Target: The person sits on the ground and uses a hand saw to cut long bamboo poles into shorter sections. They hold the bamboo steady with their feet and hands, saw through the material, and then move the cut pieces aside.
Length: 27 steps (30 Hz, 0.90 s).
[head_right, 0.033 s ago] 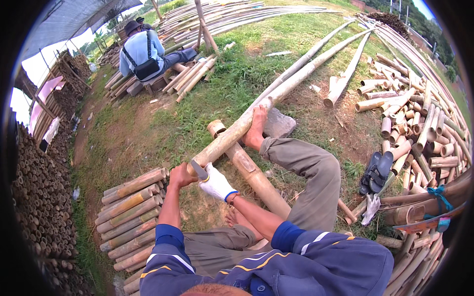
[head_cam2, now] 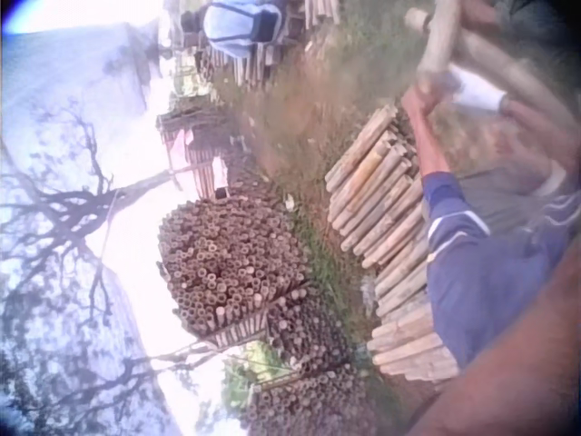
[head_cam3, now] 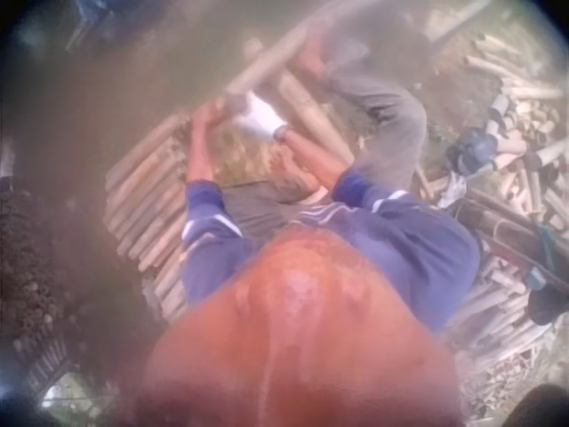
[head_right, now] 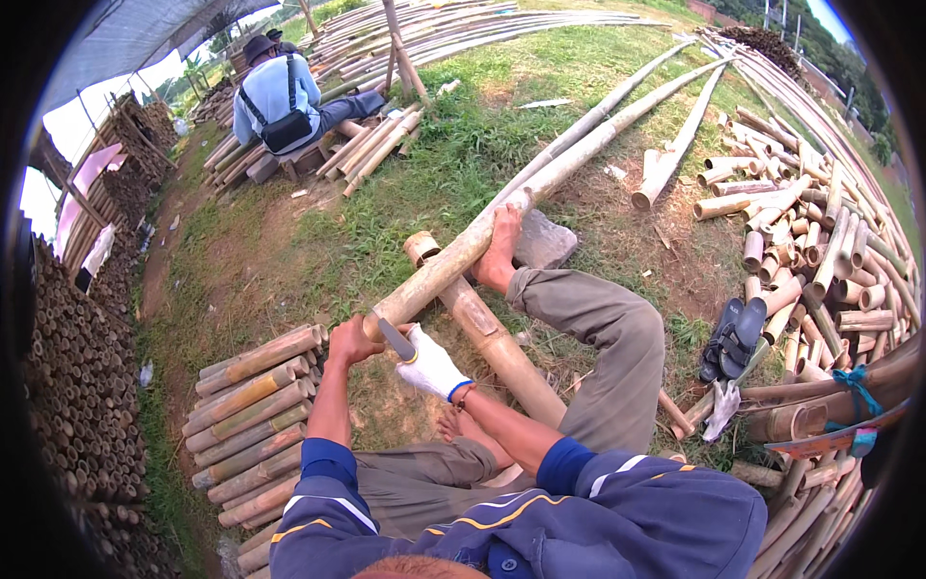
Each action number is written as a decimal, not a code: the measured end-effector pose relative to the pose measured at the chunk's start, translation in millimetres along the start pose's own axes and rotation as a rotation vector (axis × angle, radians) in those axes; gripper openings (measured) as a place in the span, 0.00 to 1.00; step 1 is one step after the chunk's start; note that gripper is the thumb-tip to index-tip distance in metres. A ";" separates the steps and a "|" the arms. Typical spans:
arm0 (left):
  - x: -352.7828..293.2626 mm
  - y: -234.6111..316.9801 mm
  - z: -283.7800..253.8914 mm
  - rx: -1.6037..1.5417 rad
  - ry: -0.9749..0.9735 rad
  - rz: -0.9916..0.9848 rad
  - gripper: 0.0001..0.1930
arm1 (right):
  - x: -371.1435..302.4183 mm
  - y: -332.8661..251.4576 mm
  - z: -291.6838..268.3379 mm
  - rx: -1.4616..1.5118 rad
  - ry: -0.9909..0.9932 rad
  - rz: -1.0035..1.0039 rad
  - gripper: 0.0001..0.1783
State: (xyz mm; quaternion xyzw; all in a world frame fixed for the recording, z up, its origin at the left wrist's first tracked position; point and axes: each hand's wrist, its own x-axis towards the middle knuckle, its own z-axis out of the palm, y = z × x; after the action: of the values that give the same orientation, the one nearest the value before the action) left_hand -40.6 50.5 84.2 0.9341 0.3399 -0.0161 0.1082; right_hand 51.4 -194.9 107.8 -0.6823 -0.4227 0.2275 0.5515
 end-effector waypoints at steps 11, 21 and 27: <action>15.8 45.0 -2.2 -0.060 -0.020 0.035 0.39 | -178.5 -47.0 -87.7 -0.132 0.040 0.072 0.35; -17.2 -2.8 -13.5 -0.029 0.003 -0.035 0.39 | -56.9 6.3 -9.7 0.089 -0.061 0.011 0.36; -32.4 -5.5 -12.9 -0.066 0.058 -0.038 0.35 | -198.7 -45.2 -85.4 -0.124 -0.099 0.115 0.36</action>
State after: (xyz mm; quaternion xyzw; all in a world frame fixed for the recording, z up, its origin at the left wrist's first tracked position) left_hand -69.5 36.9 99.1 0.9234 0.3612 0.0203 0.1286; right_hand -4.2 -405.6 144.2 -0.7260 -0.4230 0.2656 0.4727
